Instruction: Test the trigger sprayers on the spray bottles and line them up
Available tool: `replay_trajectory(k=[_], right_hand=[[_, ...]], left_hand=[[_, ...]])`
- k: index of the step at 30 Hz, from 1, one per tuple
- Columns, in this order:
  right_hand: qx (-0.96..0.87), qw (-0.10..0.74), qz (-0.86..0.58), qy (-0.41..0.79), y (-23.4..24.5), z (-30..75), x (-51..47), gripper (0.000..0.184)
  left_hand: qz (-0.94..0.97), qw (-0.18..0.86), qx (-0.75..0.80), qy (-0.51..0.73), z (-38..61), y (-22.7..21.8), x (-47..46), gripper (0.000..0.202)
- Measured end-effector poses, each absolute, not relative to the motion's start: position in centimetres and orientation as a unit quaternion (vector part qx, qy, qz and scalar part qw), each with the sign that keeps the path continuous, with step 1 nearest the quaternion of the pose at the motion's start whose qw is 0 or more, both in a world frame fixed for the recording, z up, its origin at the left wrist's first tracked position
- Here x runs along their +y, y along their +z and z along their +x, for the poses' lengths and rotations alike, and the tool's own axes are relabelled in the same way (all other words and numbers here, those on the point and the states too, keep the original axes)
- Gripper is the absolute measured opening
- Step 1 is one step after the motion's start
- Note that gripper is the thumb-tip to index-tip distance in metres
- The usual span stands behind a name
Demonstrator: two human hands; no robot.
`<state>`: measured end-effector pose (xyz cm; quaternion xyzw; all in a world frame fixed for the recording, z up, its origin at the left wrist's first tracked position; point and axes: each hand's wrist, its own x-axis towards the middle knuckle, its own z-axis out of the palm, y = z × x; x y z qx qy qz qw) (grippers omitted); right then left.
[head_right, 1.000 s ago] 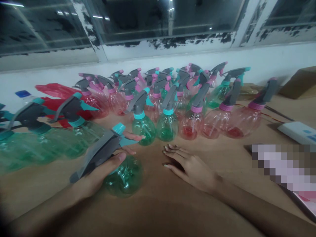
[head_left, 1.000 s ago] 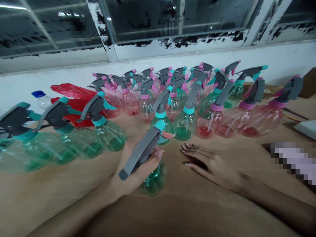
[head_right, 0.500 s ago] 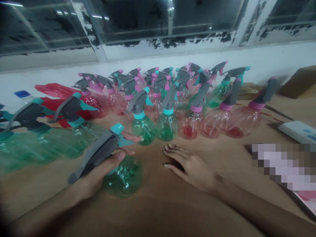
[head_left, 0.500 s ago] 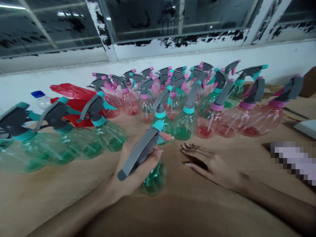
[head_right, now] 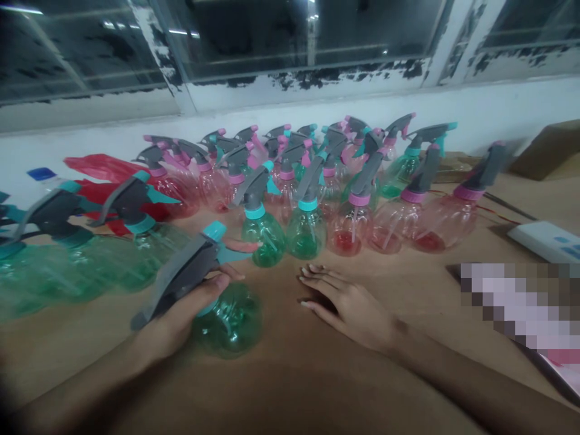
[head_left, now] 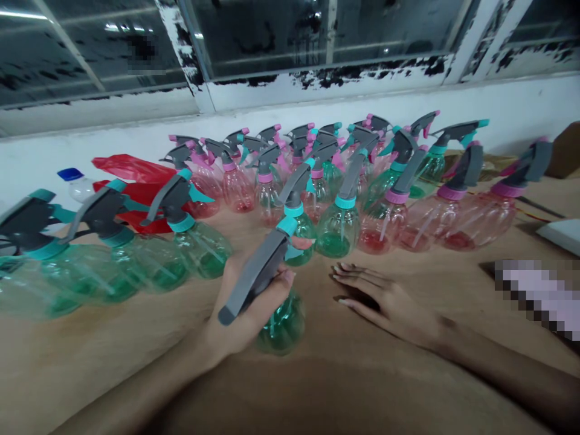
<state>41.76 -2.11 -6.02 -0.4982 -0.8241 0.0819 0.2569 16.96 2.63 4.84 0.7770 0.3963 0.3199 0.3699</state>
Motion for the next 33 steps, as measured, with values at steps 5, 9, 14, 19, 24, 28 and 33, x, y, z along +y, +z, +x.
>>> replay_trajectory(k=[5, 9, 14, 19, 24, 28, 33], right_hand=[[-0.824, 0.259, -0.497, 0.085, -5.92, 41.71, -2.12, 0.042], [-0.825, 0.256, -0.498, 0.081, -5.91, 41.68, -2.11, 0.042], [-0.825, 0.255, -0.497, 0.084, -6.07, 41.75, -2.06, 0.043], [-0.827, 0.251, -0.498, 0.077, -6.10, 41.79, -2.04, 0.043], [-0.825, 0.250, -0.500, 0.080, -6.04, 41.76, -2.06, 0.043], [-0.826, 0.248, -0.500, 0.078, -6.17, 41.79, -2.05, 0.043], [-0.825, 0.248, -0.502, 0.078, -6.20, 41.76, -2.08, 0.043]], left_hand=[[0.790, 0.359, 0.382, 0.318, 17.30, 5.28, 2.44, 0.021], [0.789, 0.373, 0.372, 0.316, 17.44, 5.58, 2.40, 0.021], [0.790, 0.378, 0.369, 0.311, 17.34, 5.51, 2.36, 0.024], [0.782, 0.385, 0.357, 0.335, 17.28, 5.07, 2.42, 0.022], [0.784, 0.379, 0.356, 0.339, 17.47, 5.26, 2.41, 0.021], [0.789, 0.370, 0.358, 0.335, 17.57, 5.41, 2.46, 0.021], [0.785, 0.376, 0.358, 0.339, 17.47, 5.01, 2.57, 0.020]])
